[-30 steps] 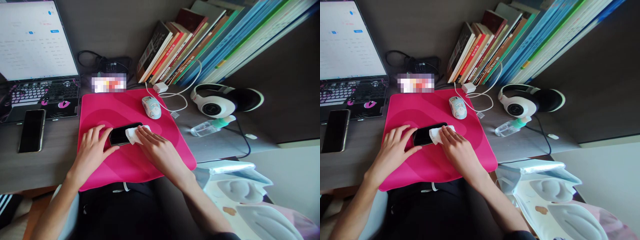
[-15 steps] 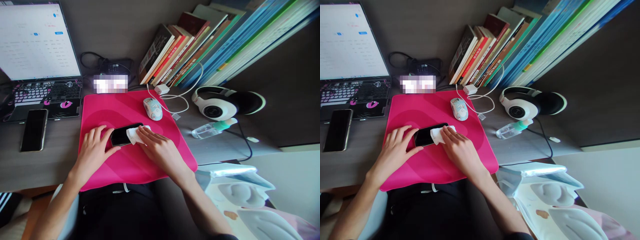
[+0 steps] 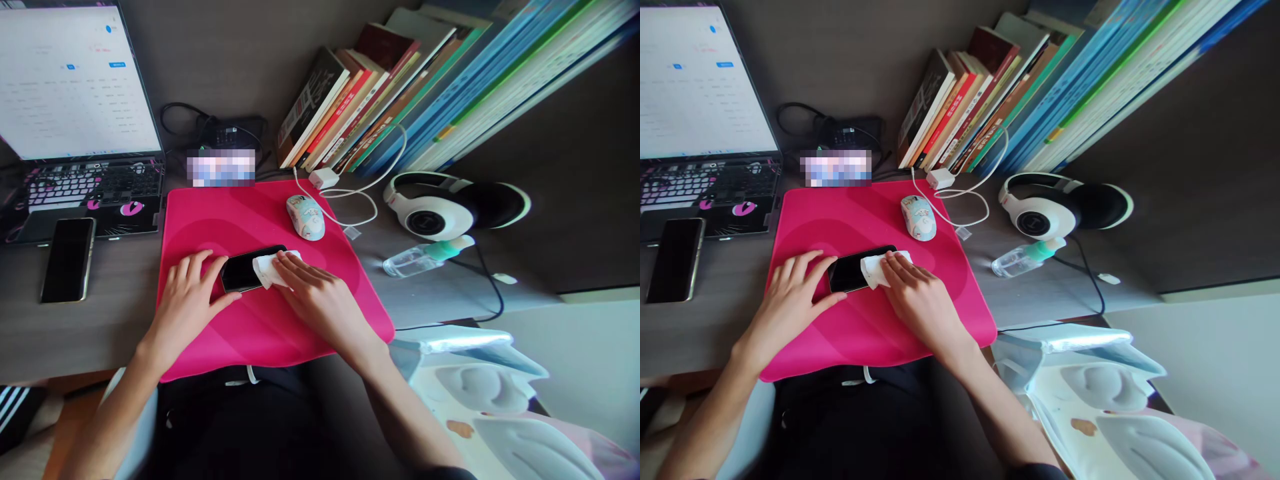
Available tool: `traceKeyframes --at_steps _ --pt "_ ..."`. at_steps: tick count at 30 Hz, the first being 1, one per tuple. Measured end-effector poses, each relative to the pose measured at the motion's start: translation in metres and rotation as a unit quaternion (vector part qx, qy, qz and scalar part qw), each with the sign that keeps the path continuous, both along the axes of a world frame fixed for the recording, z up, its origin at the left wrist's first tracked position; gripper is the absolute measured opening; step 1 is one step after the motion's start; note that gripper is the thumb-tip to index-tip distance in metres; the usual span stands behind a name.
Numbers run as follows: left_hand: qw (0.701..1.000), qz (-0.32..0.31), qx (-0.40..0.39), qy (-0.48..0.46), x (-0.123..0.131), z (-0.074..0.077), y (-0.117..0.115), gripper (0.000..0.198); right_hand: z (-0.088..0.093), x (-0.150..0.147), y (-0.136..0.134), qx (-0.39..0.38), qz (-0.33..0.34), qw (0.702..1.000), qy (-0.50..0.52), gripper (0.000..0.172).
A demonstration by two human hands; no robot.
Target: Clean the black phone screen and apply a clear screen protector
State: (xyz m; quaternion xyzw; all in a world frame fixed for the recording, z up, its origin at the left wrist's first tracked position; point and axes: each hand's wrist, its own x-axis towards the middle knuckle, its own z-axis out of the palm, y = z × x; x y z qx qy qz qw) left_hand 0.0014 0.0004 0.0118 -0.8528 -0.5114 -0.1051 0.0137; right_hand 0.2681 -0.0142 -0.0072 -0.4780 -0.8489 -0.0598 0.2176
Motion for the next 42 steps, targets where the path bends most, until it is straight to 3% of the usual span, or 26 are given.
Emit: traceKeyframes --at_steps 42 --pt "1.000 -0.004 -0.003 -0.013 -0.0001 -0.0003 0.0001 0.060 0.0015 -0.0005 -0.0011 -0.017 -0.001 1.000 0.006 0.040"
